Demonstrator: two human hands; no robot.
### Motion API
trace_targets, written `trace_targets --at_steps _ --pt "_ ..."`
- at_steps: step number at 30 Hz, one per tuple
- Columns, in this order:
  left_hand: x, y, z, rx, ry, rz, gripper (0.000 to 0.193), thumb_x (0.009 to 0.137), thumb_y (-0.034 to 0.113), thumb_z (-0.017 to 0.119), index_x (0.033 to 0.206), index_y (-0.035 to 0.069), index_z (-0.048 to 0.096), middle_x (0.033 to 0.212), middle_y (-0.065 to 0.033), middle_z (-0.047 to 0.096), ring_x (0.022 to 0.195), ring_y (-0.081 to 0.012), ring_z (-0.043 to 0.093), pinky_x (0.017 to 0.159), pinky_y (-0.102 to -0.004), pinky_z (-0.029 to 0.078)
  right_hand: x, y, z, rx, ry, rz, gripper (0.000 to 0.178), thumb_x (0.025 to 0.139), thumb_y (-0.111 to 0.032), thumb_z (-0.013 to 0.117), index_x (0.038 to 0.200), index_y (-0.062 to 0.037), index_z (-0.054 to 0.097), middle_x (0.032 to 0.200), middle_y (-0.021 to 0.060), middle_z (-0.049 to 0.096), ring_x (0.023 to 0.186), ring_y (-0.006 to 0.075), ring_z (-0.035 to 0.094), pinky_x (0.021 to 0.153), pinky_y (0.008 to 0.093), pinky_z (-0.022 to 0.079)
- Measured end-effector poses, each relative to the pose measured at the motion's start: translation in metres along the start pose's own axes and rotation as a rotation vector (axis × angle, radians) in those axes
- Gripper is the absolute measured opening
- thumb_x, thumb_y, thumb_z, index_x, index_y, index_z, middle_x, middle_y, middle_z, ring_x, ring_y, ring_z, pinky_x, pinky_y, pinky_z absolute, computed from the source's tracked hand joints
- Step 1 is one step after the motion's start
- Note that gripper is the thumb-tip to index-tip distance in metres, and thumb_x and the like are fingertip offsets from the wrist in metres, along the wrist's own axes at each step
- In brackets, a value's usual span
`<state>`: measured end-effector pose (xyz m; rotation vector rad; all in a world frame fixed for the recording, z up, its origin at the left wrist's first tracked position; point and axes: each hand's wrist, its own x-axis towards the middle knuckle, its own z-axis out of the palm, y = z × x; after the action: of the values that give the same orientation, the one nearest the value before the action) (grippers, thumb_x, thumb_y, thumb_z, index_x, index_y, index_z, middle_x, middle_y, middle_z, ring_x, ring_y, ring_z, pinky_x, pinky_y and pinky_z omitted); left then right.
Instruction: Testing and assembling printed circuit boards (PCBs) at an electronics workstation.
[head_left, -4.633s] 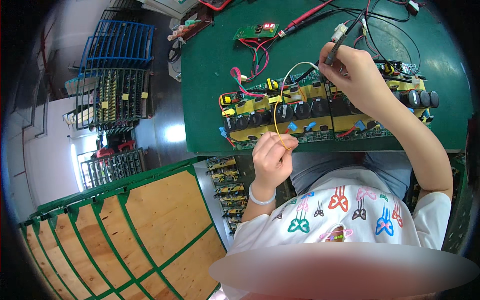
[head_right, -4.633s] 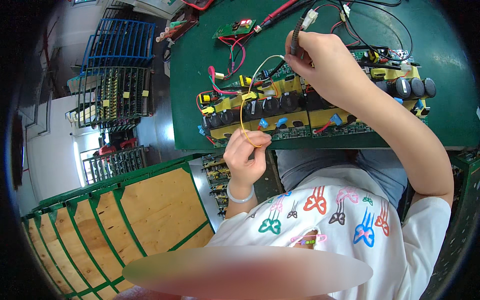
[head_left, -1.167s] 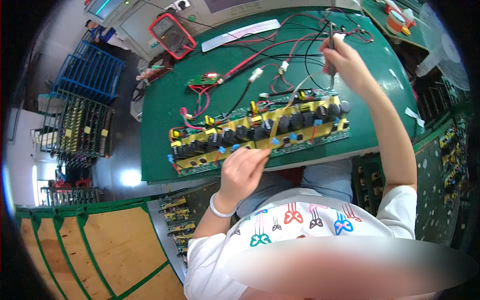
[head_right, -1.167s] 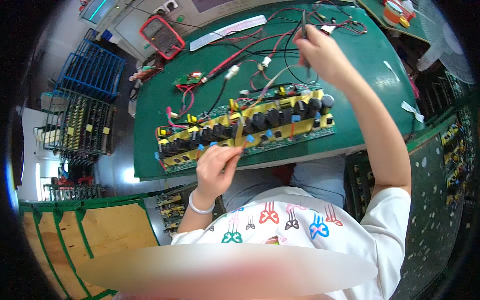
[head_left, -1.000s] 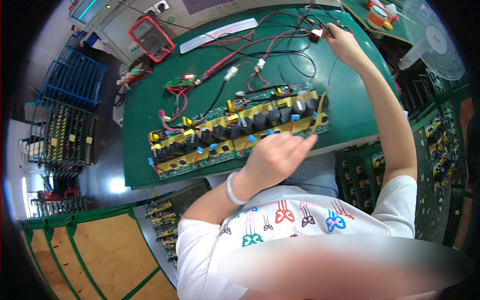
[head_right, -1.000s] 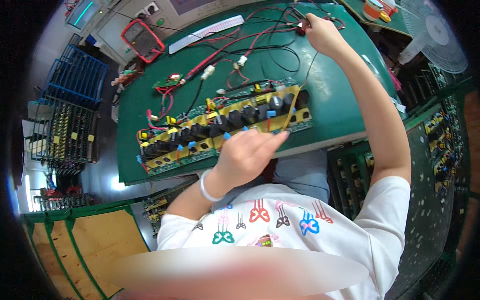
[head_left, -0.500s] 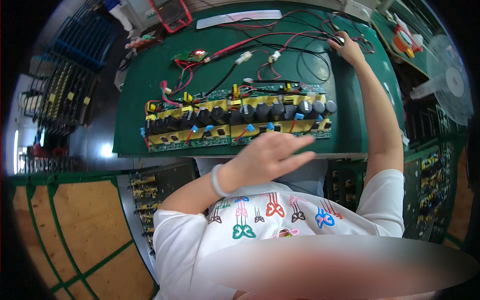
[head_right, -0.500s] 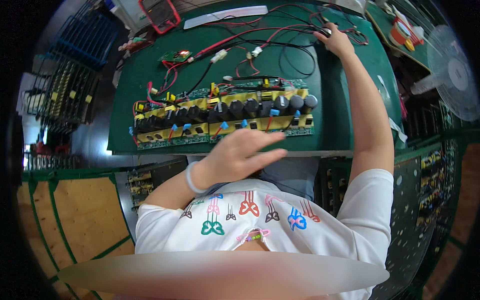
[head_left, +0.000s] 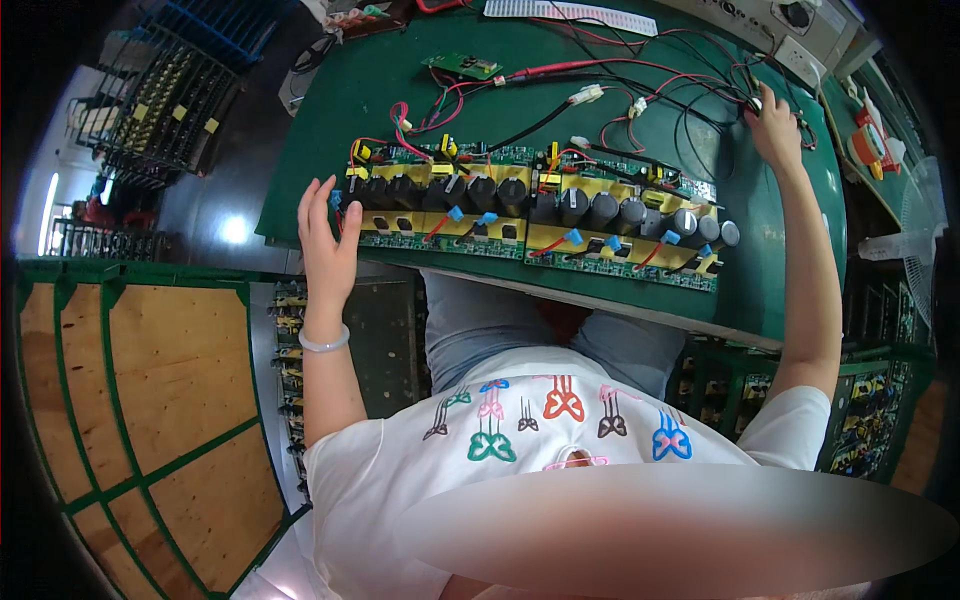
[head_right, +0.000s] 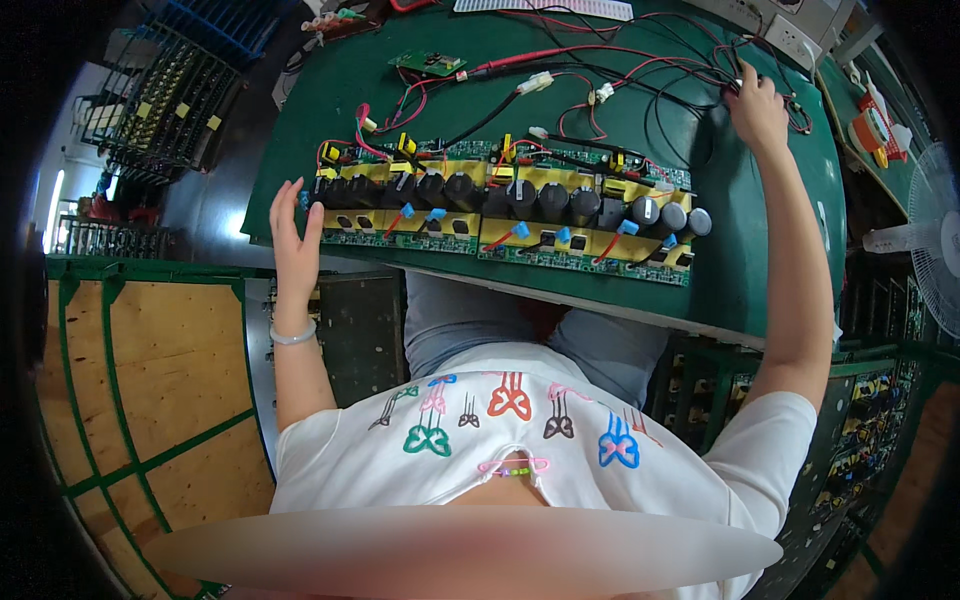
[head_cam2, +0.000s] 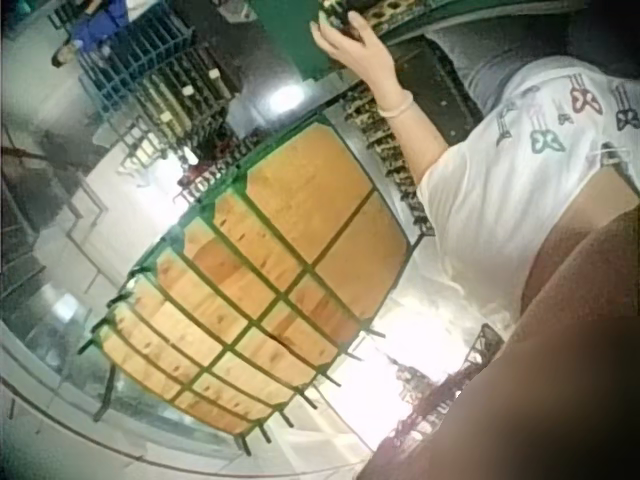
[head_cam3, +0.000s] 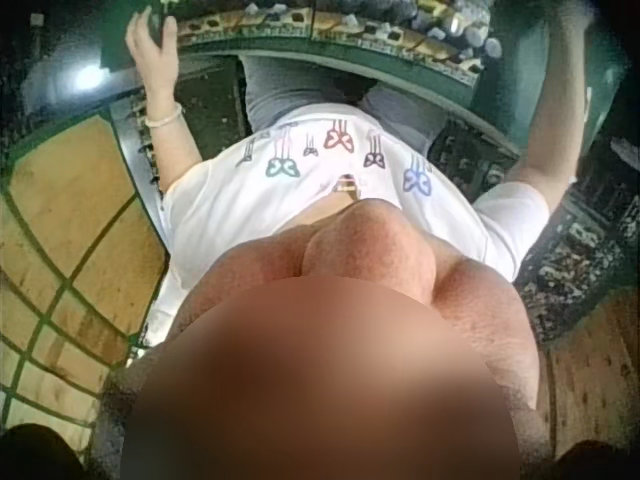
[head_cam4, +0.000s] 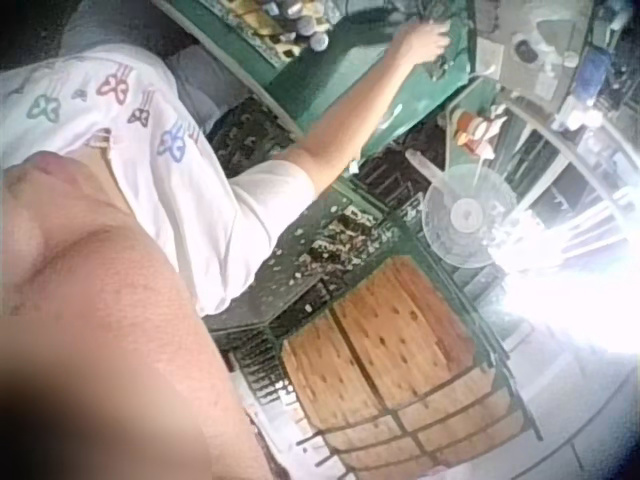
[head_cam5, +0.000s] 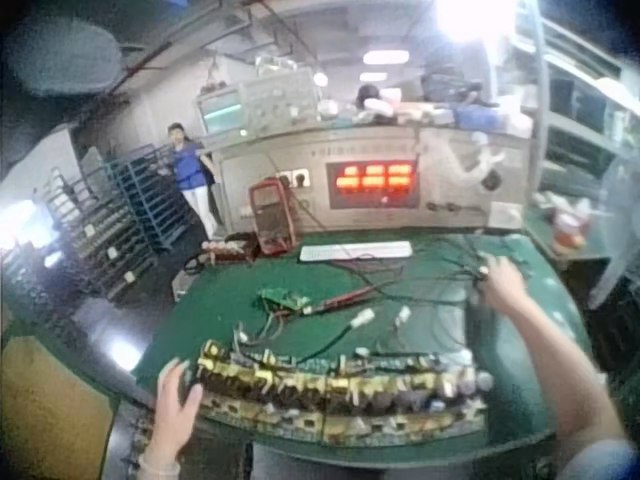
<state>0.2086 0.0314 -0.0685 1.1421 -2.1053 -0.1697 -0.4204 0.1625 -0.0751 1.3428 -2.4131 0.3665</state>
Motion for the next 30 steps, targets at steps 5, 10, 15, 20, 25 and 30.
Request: trace_targets --at_steps 5,10,15,20,25,30 --pt "0.006 -0.023 0.016 -0.43 -0.201 -0.205 0.043 0.098 0.025 0.066 0.134 0.003 0.056 0.128 -0.0105 0.059 0.108 -0.0172 0.058 0.094 -0.0308 0.047 -0.063 -0.095 -0.099 0.754 -0.194 -0.464 0.017 0.094 -0.008 0.062 0.111 -0.003 0.063 0.097 0.0105 0.065 0.089 0.0233 0.064 0.078 0.0331 0.051" --pt "0.003 -0.025 0.02 -0.469 -0.132 -0.165 0.041 0.095 0.025 0.07 0.13 0.004 0.061 0.116 -0.0051 0.063 0.093 -0.0108 0.058 0.077 -0.0232 0.048 -0.135 -0.137 -0.147 0.507 -0.423 -0.652 0.026 0.086 -0.015 0.073 0.109 -0.0056 0.063 0.106 0.0091 0.061 0.105 0.0286 0.058 0.088 0.0388 0.049" --pt "0.005 -0.031 0.02 -0.418 -0.144 -0.145 0.038 0.096 0.021 0.069 0.127 0.003 0.061 0.116 -0.0056 0.063 0.094 -0.0114 0.058 0.077 -0.0234 0.048 -0.156 -0.138 -0.127 0.218 -0.359 -0.693 0.03 0.081 -0.009 0.072 0.11 -0.0097 0.063 0.112 0.0064 0.059 0.111 0.0278 0.053 0.093 0.0383 0.048" --pt "0.006 -0.032 0.018 -0.393 -0.116 -0.146 0.034 0.095 0.019 0.07 0.124 0.003 0.063 0.115 -0.0058 0.064 0.095 -0.012 0.059 0.077 -0.0244 0.048 -0.156 -0.135 -0.125 0.295 -0.363 -0.663 0.029 0.079 -0.005 0.071 0.107 -0.008 0.064 0.11 0.0067 0.059 0.108 0.0278 0.053 0.093 0.0376 0.048" --pt "0.007 -0.013 0.02 -0.417 -0.091 -0.153 0.031 0.093 0.017 0.071 0.121 0.004 0.065 0.113 -0.0063 0.064 0.09 -0.0131 0.06 0.072 -0.0236 0.048 -0.161 -0.117 -0.141 0.215 -0.329 -0.619 0.03 0.077 0.0 0.07 0.105 -0.0062 0.063 0.11 0.0082 0.058 0.107 0.0296 0.053 0.092 0.0386 0.047" --pt "-0.002 0.045 0.047 -0.474 -0.14 -0.126 0.031 0.089 0.013 0.075 0.117 0.003 0.065 0.108 -0.0055 0.06 0.082 -0.0113 0.057 0.066 -0.0234 0.047 -0.171 -0.064 -0.154 0.232 -0.433 -0.416 0.031 0.072 0.008 0.067 0.1 -0.003 0.06 0.11 0.0099 0.058 0.109 0.0326 0.052 0.094 0.0417 0.047"
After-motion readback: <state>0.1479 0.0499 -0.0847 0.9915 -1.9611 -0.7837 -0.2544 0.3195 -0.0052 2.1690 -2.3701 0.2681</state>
